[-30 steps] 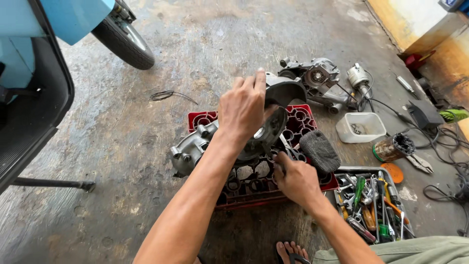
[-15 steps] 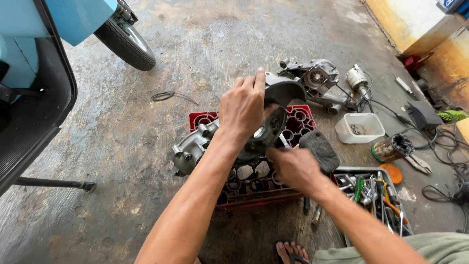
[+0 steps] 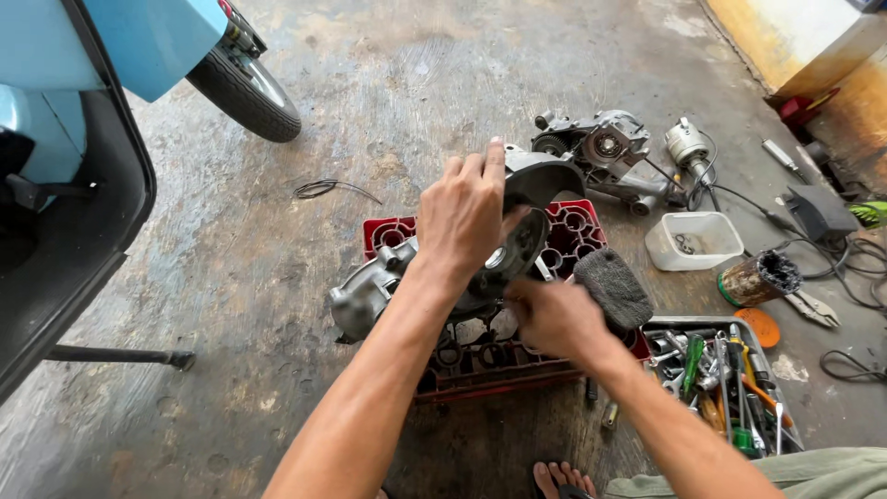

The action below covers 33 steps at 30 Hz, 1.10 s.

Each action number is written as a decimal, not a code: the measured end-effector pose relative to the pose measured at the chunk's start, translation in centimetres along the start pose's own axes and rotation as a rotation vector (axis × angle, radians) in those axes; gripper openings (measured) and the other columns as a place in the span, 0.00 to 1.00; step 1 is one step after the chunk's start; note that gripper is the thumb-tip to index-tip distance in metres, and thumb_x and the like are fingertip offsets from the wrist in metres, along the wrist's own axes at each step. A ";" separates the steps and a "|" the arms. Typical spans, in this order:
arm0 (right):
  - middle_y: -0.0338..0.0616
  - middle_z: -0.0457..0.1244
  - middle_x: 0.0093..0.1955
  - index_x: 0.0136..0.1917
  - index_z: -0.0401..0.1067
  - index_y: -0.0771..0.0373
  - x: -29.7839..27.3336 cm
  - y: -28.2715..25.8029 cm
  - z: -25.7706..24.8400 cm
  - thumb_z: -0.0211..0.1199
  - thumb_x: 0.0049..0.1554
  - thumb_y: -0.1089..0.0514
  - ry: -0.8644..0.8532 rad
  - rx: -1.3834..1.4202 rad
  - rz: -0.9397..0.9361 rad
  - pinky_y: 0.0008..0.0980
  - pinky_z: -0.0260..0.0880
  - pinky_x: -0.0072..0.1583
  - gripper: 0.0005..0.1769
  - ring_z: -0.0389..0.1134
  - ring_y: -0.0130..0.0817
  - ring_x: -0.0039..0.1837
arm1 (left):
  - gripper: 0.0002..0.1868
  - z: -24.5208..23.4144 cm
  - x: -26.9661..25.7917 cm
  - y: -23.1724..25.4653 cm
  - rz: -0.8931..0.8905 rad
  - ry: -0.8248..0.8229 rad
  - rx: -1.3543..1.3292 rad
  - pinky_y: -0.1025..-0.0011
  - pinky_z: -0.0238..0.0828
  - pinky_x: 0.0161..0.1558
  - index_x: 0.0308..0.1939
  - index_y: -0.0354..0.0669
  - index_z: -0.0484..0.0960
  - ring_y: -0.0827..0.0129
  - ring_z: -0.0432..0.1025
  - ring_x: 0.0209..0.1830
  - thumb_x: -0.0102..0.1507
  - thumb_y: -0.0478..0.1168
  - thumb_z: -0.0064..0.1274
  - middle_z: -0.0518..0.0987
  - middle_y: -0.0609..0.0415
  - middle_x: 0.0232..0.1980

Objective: The person cleans a scooter engine casing by scraping and wiping its inner surfaces with a metal tool and a cloth. The person repeatedly scrapes the central hub and inner walls, then wipes the area with a cloth, flipping the part over to access different sides.

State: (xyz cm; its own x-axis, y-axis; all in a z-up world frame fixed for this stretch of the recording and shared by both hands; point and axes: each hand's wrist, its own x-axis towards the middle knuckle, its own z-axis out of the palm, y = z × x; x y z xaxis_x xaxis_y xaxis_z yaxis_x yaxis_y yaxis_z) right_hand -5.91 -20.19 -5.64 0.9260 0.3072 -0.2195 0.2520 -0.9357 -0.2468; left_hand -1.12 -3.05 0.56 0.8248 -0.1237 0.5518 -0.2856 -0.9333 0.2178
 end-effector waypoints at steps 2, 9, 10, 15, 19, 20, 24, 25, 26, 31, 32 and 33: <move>0.46 0.70 0.38 0.55 0.76 0.40 -0.4 0.3 0.3 0.56 0.60 0.44 0.014 0.008 -0.020 0.47 0.76 0.52 0.13 0.75 0.48 0.48 | 0.44 -0.1 0.2 -0.4 -0.001 -0.007 -0.010 0.57 0.83 0.36 0.67 0.30 0.71 0.58 0.76 0.41 0.57 0.56 0.69 0.81 0.43 0.41; 0.52 0.70 0.35 0.49 0.74 0.50 -0.5 2.2 2.0 0.60 0.57 0.49 0.152 0.166 -0.231 0.56 0.72 0.45 0.09 0.74 0.56 0.43 | 0.44 -0.4 -0.1 -0.3 -0.001 -0.009 -0.004 0.56 0.83 0.34 0.67 0.29 0.71 0.57 0.77 0.39 0.58 0.56 0.68 0.81 0.42 0.41; 0.52 0.70 0.35 0.49 0.74 0.50 -0.3 2.9 2.2 0.60 0.57 0.49 0.154 0.173 -0.228 0.56 0.72 0.45 0.09 0.74 0.56 0.43 | 0.44 -0.5 -0.2 -0.2 0.005 -0.014 -0.001 0.56 0.83 0.34 0.67 0.29 0.71 0.57 0.77 0.39 0.58 0.56 0.68 0.81 0.42 0.41; 0.56 0.69 0.32 0.53 0.74 0.46 -0.9 1.2 2.8 0.60 0.56 0.45 0.086 0.145 -0.175 0.61 0.73 0.49 0.12 0.73 0.61 0.43 | 0.45 -0.4 -0.4 -0.1 0.009 0.011 0.012 0.54 0.82 0.34 0.67 0.30 0.71 0.54 0.77 0.41 0.56 0.57 0.69 0.81 0.42 0.41; 0.50 0.69 0.31 0.54 0.73 0.44 -1.8 1.5 2.3 0.57 0.58 0.44 0.055 0.186 -0.101 0.54 0.74 0.47 0.13 0.75 0.54 0.41 | 0.46 -0.5 -1.0 0.0 0.005 0.019 0.060 0.54 0.82 0.36 0.69 0.33 0.71 0.54 0.75 0.42 0.57 0.60 0.67 0.80 0.44 0.42; 0.50 0.69 0.31 0.53 0.74 0.44 -2.1 1.1 2.9 0.58 0.57 0.45 0.060 0.222 -0.091 0.55 0.74 0.47 0.12 0.75 0.55 0.42 | 0.46 -0.6 -1.1 0.2 -0.005 0.003 0.052 0.54 0.82 0.36 0.70 0.34 0.70 0.55 0.75 0.42 0.57 0.59 0.67 0.80 0.44 0.42; 0.42 0.71 0.32 0.57 0.72 0.46 -3.3 -1.0 3.0 0.53 0.62 0.54 0.015 0.493 -0.048 0.42 0.74 0.33 0.12 0.70 0.38 0.28 | 0.49 -1.3 -1.5 0.4 0.014 -0.024 0.117 0.61 0.80 0.34 0.72 0.32 0.66 0.59 0.73 0.39 0.61 0.66 0.62 0.80 0.45 0.44; 0.42 0.71 0.32 0.57 0.72 0.46 -3.3 -0.5 3.8 0.53 0.62 0.54 0.020 0.505 -0.043 0.42 0.74 0.33 0.12 0.70 0.38 0.28 | 0.49 -1.6 -1.7 0.7 0.026 -0.031 0.120 0.61 0.80 0.34 0.72 0.32 0.66 0.59 0.73 0.39 0.61 0.66 0.62 0.80 0.45 0.44; 0.41 0.71 0.33 0.57 0.70 0.50 -3.1 0.2 4.5 0.52 0.64 0.55 0.018 0.563 -0.035 0.35 0.78 0.34 0.09 0.72 0.34 0.30 | 0.47 -1.9 -1.6 1.0 0.020 -0.021 0.115 0.60 0.78 0.34 0.71 0.32 0.67 0.57 0.73 0.40 0.61 0.64 0.63 0.79 0.45 0.45; 0.40 0.73 0.38 0.56 0.69 0.50 -4.1 -1.2 5.1 0.52 0.63 0.53 0.002 0.564 -0.011 0.48 0.74 0.42 0.09 0.74 0.43 0.35 | 0.47 -2.2 -2.4 1.4 0.019 -0.031 0.162 0.60 0.73 0.34 0.73 0.36 0.68 0.55 0.71 0.42 0.62 0.66 0.60 0.76 0.48 0.44; 0.42 0.71 0.33 0.54 0.67 0.51 -3.5 -0.3 6.3 0.53 0.63 0.53 0.113 0.554 -0.027 0.51 0.74 0.39 0.06 0.74 0.48 0.34 | 0.47 -2.3 -2.3 1.6 0.002 -0.030 0.139 0.59 0.75 0.33 0.73 0.36 0.68 0.55 0.70 0.41 0.61 0.64 0.62 0.76 0.47 0.44; 0.44 0.68 0.29 0.51 0.66 0.52 -2.8 0.6 7.5 0.55 0.63 0.53 0.224 0.543 -0.042 0.55 0.73 0.37 0.05 0.73 0.52 0.33 | 0.47 -2.5 -2.1 1.8 -0.015 -0.030 0.117 0.58 0.76 0.32 0.73 0.36 0.67 0.55 0.70 0.40 0.61 0.62 0.64 0.76 0.46 0.44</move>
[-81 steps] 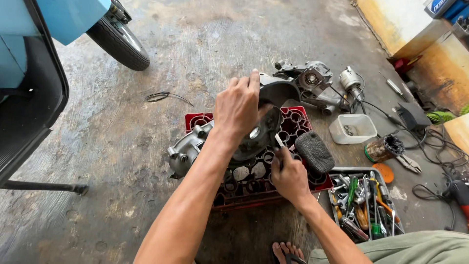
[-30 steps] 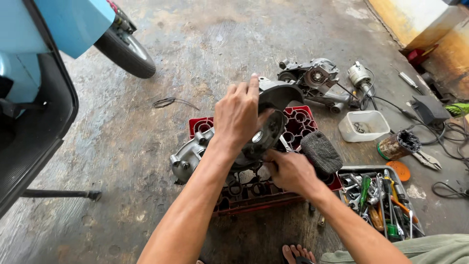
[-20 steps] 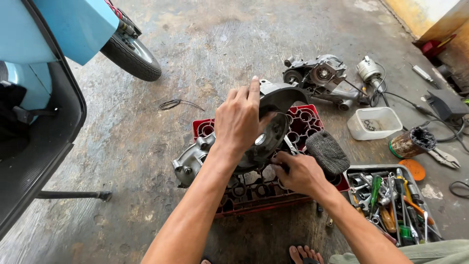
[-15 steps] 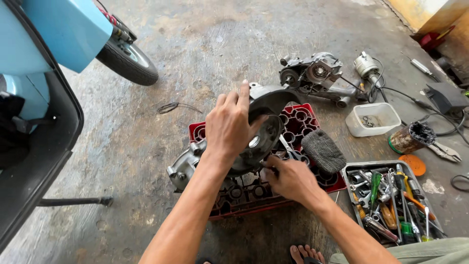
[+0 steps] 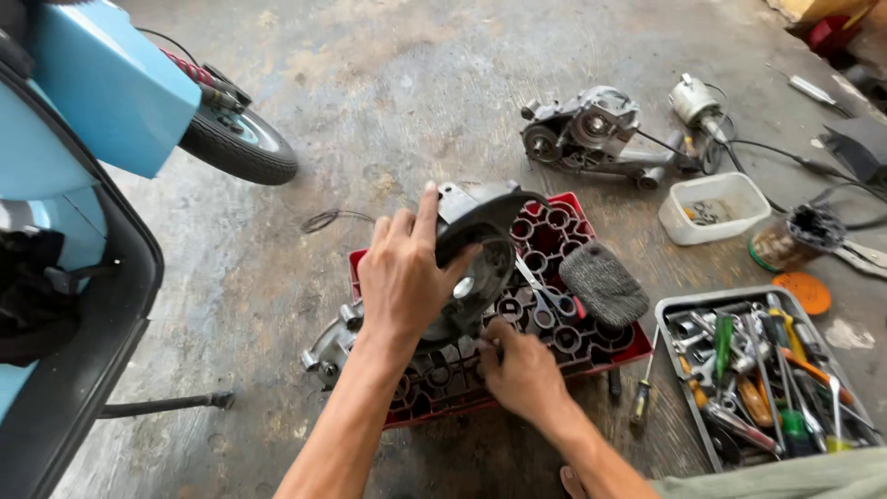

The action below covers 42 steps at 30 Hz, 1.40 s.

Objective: The person cleans a scooter engine casing by scraping and wiping its inner surfaces with a metal tool and a cloth. The person repeatedly scrapes the central hub and inner walls, then wipes the area with a cloth, flipping the part over to access different sides.

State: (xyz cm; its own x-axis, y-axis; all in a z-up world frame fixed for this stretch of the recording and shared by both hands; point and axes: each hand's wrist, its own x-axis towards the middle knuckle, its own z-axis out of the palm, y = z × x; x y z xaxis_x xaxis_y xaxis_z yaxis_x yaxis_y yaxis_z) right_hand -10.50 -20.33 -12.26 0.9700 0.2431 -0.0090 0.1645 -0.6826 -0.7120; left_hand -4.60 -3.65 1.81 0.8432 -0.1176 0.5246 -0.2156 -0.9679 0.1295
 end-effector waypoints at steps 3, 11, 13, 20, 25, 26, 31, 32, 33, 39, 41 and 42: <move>0.35 0.66 0.29 0.56 0.67 0.55 -1.3 -4.1 -0.9 0.52 0.63 0.59 -0.200 0.167 0.043 0.29 0.68 0.26 0.08 0.63 0.28 0.23 | 0.46 -0.3 0.0 -0.1 -0.027 -0.023 -0.050 0.53 0.75 0.34 0.73 0.39 0.67 0.52 0.70 0.41 0.61 0.62 0.63 0.77 0.44 0.45; 0.47 0.65 0.29 0.53 0.67 0.51 -0.7 -2.1 -0.6 0.54 0.62 0.53 -0.131 0.190 0.129 0.49 0.53 0.40 0.06 0.62 0.59 0.35 | 0.47 0.2 -0.1 -0.3 -0.037 -0.046 -0.048 0.53 0.75 0.37 0.74 0.36 0.65 0.51 0.71 0.40 0.62 0.64 0.60 0.77 0.42 0.44; 0.51 0.64 0.28 0.51 0.65 0.52 -0.3 -2.0 -0.2 0.55 0.62 0.50 -0.044 0.173 0.114 0.52 0.53 0.40 0.07 0.64 0.65 0.39 | 0.47 0.0 0.3 -0.5 -0.030 -0.030 -0.044 0.52 0.73 0.39 0.74 0.36 0.66 0.49 0.72 0.41 0.62 0.65 0.59 0.77 0.42 0.44; 0.46 0.73 0.38 0.52 0.70 0.52 -0.2 -4.4 -1.8 0.53 0.62 0.55 -0.162 0.268 0.133 0.47 0.73 0.38 0.08 0.74 0.46 0.34 | 0.48 0.4 0.0 -1.0 -0.032 -0.022 -0.044 0.52 0.71 0.43 0.74 0.36 0.66 0.49 0.71 0.40 0.62 0.66 0.59 0.76 0.42 0.40; 0.37 0.71 0.38 0.60 0.68 0.45 0.7 -2.8 -1.6 0.51 0.64 0.46 -0.236 0.031 0.108 0.42 0.72 0.42 0.13 0.72 0.38 0.37 | 0.47 0.3 0.3 -1.9 -0.019 0.009 -0.074 0.52 0.71 0.45 0.74 0.39 0.67 0.47 0.72 0.40 0.61 0.65 0.61 0.76 0.43 0.38; 0.35 0.66 0.31 0.56 0.68 0.47 0.8 -2.3 -1.2 0.52 0.63 0.49 -0.184 0.050 -0.011 0.36 0.64 0.33 0.10 0.65 0.33 0.29 | 0.48 0.4 0.4 -2.0 -0.029 0.012 -0.077 0.52 0.70 0.45 0.74 0.39 0.68 0.46 0.72 0.40 0.60 0.66 0.61 0.76 0.42 0.38; 0.38 0.65 0.28 0.47 0.75 0.50 2.0 -0.6 -1.4 0.60 0.59 0.53 -0.061 0.001 -0.273 0.31 0.67 0.36 0.05 0.67 0.36 0.29 | 0.48 1.2 0.8 -2.9 -0.075 0.124 -0.141 0.51 0.75 0.38 0.67 0.44 0.79 0.46 0.75 0.34 0.49 0.63 0.73 0.79 0.41 0.36; 0.39 0.63 0.26 0.44 0.72 0.51 2.6 0.2 -1.5 0.60 0.57 0.55 0.033 -0.016 -0.371 0.35 0.66 0.33 0.02 0.66 0.41 0.27 | 0.48 1.2 0.9 -2.9 -0.081 0.122 -0.140 0.51 0.75 0.38 0.67 0.44 0.79 0.46 0.75 0.35 0.48 0.63 0.73 0.79 0.41 0.36; 0.41 0.61 0.25 0.41 0.69 0.52 3.0 0.9 -1.6 0.61 0.55 0.57 0.121 -0.034 -0.473 0.39 0.64 0.31 0.02 0.65 0.46 0.26 | 0.48 1.2 0.6 -2.9 -0.094 0.122 -0.137 0.52 0.75 0.38 0.66 0.45 0.79 0.46 0.76 0.35 0.48 0.64 0.72 0.80 0.42 0.36; 0.39 0.60 0.23 0.40 0.68 0.51 4.1 1.4 -0.5 0.60 0.52 0.60 0.142 0.004 -0.582 0.36 0.64 0.29 0.04 0.62 0.43 0.22 | 0.48 1.1 1.2 -3.6 -0.120 0.122 -0.169 0.53 0.74 0.39 0.67 0.44 0.79 0.46 0.75 0.35 0.48 0.63 0.73 0.79 0.42 0.34; 0.36 0.61 0.23 0.40 0.69 0.50 4.3 -0.2 -0.5 0.60 0.52 0.60 0.139 -0.003 -0.589 0.33 0.63 0.30 0.04 0.62 0.38 0.22 | 0.48 1.3 1.3 -3.9 -0.123 0.121 -0.166 0.54 0.74 0.39 0.66 0.44 0.79 0.46 0.75 0.35 0.47 0.63 0.73 0.78 0.42 0.34; 0.34 0.61 0.23 0.40 0.71 0.50 4.3 -1.0 -0.5 0.61 0.52 0.59 0.135 -0.015 -0.593 0.30 0.62 0.30 0.03 0.62 0.34 0.22 | 0.48 1.3 1.2 -4.0 -0.127 0.119 -0.167 0.55 0.74 0.39 0.66 0.44 0.80 0.47 0.76 0.35 0.47 0.63 0.74 0.78 0.43 0.34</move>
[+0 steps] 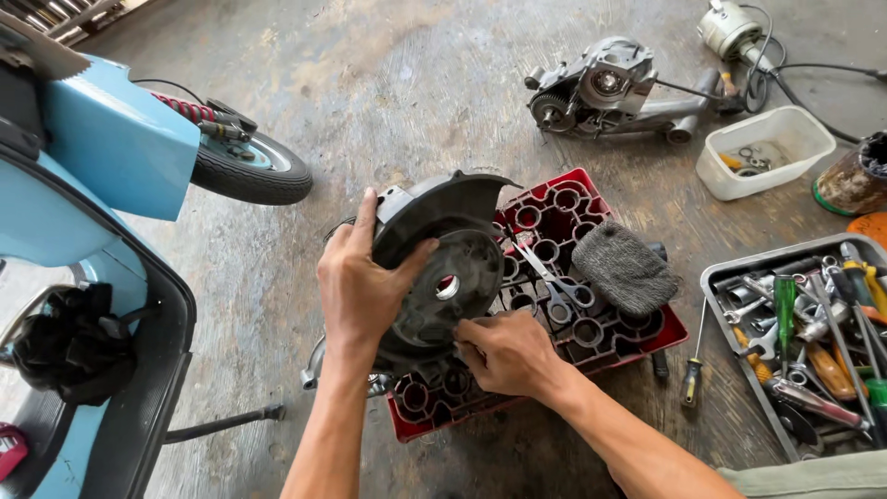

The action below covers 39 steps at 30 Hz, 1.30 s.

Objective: The person cleans a scooter engine casing by scraping and wiping its inner surfaces with a metal tool and a cloth. The person repeatedly scrapes the central hub and inner walls, then wipes the area with a cloth, flipping the part over to access different sides.

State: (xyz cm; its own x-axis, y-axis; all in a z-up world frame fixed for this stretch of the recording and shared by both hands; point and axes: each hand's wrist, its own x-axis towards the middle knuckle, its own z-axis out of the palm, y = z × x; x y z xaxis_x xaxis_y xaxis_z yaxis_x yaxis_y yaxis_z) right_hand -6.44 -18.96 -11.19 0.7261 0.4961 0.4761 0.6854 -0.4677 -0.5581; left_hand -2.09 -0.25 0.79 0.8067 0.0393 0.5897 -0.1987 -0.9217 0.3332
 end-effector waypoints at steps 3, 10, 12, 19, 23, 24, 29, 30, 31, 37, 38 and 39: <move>0.39 0.58 0.21 0.40 0.69 0.53 -0.5 1.1 -0.5 0.60 0.53 0.62 0.027 0.045 0.006 0.32 0.60 0.29 0.04 0.60 0.38 0.21 | 0.48 -0.1 0.3 -0.3 0.009 0.021 0.014 0.55 0.74 0.39 0.66 0.42 0.80 0.47 0.76 0.35 0.48 0.63 0.74 0.78 0.43 0.34; 0.41 0.63 0.26 0.41 0.70 0.52 -0.6 0.9 1.1 0.62 0.53 0.60 0.035 0.092 -0.009 0.36 0.65 0.31 0.03 0.65 0.43 0.25 | 0.47 0.1 0.6 -0.5 -0.013 0.014 -0.027 0.56 0.73 0.39 0.66 0.43 0.80 0.46 0.76 0.34 0.48 0.62 0.74 0.78 0.42 0.33; 0.41 0.60 0.25 0.39 0.67 0.51 -0.2 0.8 1.2 0.61 0.55 0.57 0.084 0.135 -0.014 0.39 0.64 0.30 0.04 0.64 0.48 0.25 | 0.47 -0.4 0.7 0.0 -0.034 -0.004 -0.035 0.54 0.73 0.38 0.65 0.41 0.81 0.45 0.77 0.34 0.47 0.61 0.74 0.79 0.41 0.34; 0.40 0.61 0.25 0.38 0.67 0.50 0.2 1.4 1.8 0.62 0.53 0.57 0.082 0.147 -0.006 0.39 0.64 0.30 0.05 0.65 0.47 0.25 | 0.48 0.5 1.5 -2.0 -0.032 0.006 -0.024 0.54 0.73 0.39 0.64 0.43 0.81 0.43 0.77 0.35 0.46 0.62 0.75 0.79 0.41 0.34; 0.35 0.61 0.24 0.37 0.69 0.51 0.3 2.6 1.9 0.61 0.52 0.61 0.018 0.083 -0.033 0.30 0.63 0.30 0.05 0.63 0.35 0.23 | 0.46 1.0 2.0 -2.9 -0.049 -0.010 -0.059 0.56 0.72 0.40 0.64 0.43 0.81 0.45 0.77 0.37 0.47 0.61 0.75 0.80 0.41 0.35; 0.35 0.62 0.24 0.38 0.70 0.51 -0.3 3.2 2.1 0.60 0.52 0.61 -0.023 0.056 -0.025 0.28 0.64 0.31 0.05 0.63 0.33 0.23 | 0.46 1.1 2.0 -3.1 -0.055 -0.011 -0.055 0.58 0.72 0.40 0.64 0.44 0.82 0.47 0.78 0.37 0.47 0.61 0.76 0.80 0.42 0.36; 0.35 0.61 0.24 0.39 0.69 0.51 0.4 2.4 2.6 0.60 0.54 0.61 -0.017 0.058 -0.067 0.28 0.61 0.29 0.04 0.62 0.33 0.23 | 0.46 1.0 2.0 -3.3 -0.059 -0.014 -0.066 0.56 0.71 0.39 0.64 0.42 0.81 0.45 0.77 0.37 0.48 0.61 0.75 0.79 0.41 0.35; 0.35 0.63 0.25 0.40 0.70 0.50 -0.2 2.9 3.3 0.58 0.56 0.61 -0.057 0.052 -0.062 0.26 0.63 0.30 0.05 0.62 0.32 0.24 | 0.46 1.0 1.8 -3.6 -0.067 -0.012 -0.044 0.57 0.71 0.39 0.64 0.43 0.82 0.46 0.77 0.36 0.48 0.61 0.75 0.78 0.41 0.35; 0.35 0.63 0.25 0.40 0.70 0.50 0.3 2.5 2.5 0.58 0.56 0.61 -0.059 0.051 -0.065 0.26 0.63 0.30 0.05 0.62 0.32 0.24 | 0.46 0.9 2.0 -3.1 -0.070 -0.009 -0.044 0.57 0.71 0.39 0.64 0.43 0.82 0.46 0.77 0.36 0.48 0.61 0.75 0.78 0.41 0.35; 0.31 0.59 0.23 0.37 0.70 0.50 0.9 2.3 2.0 0.62 0.52 0.61 -0.001 0.079 -0.081 0.27 0.60 0.30 0.05 0.59 0.30 0.22 | 0.45 0.8 1.6 -2.9 -0.063 0.005 -0.029 0.57 0.71 0.38 0.63 0.43 0.82 0.46 0.77 0.35 0.48 0.63 0.75 0.78 0.43 0.34; 0.32 0.59 0.22 0.37 0.69 0.50 0.7 2.5 1.6 0.61 0.52 0.61 -0.002 0.048 -0.089 0.29 0.60 0.29 0.05 0.59 0.32 0.21 | 0.45 0.6 1.5 -2.5 -0.062 0.006 -0.029 0.57 0.71 0.38 0.63 0.43 0.82 0.46 0.77 0.35 0.48 0.62 0.75 0.78 0.43 0.34; 0.33 0.58 0.22 0.38 0.68 0.50 0.7 2.8 1.2 0.60 0.53 0.60 0.003 0.015 -0.103 0.31 0.60 0.28 0.05 0.60 0.34 0.21 | 0.45 0.3 1.6 -2.1 -0.056 0.013 -0.028 0.58 0.71 0.38 0.64 0.43 0.82 0.46 0.77 0.35 0.48 0.61 0.75 0.78 0.43 0.33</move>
State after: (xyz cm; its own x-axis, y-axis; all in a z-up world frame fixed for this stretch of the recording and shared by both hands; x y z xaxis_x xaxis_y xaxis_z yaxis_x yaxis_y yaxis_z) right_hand -4.10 -19.05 -13.21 0.6517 0.5390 0.5337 0.7558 -0.4028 -0.5162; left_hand -0.26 1.67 0.81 0.8098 0.0955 0.5788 -0.1689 -0.9069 0.3860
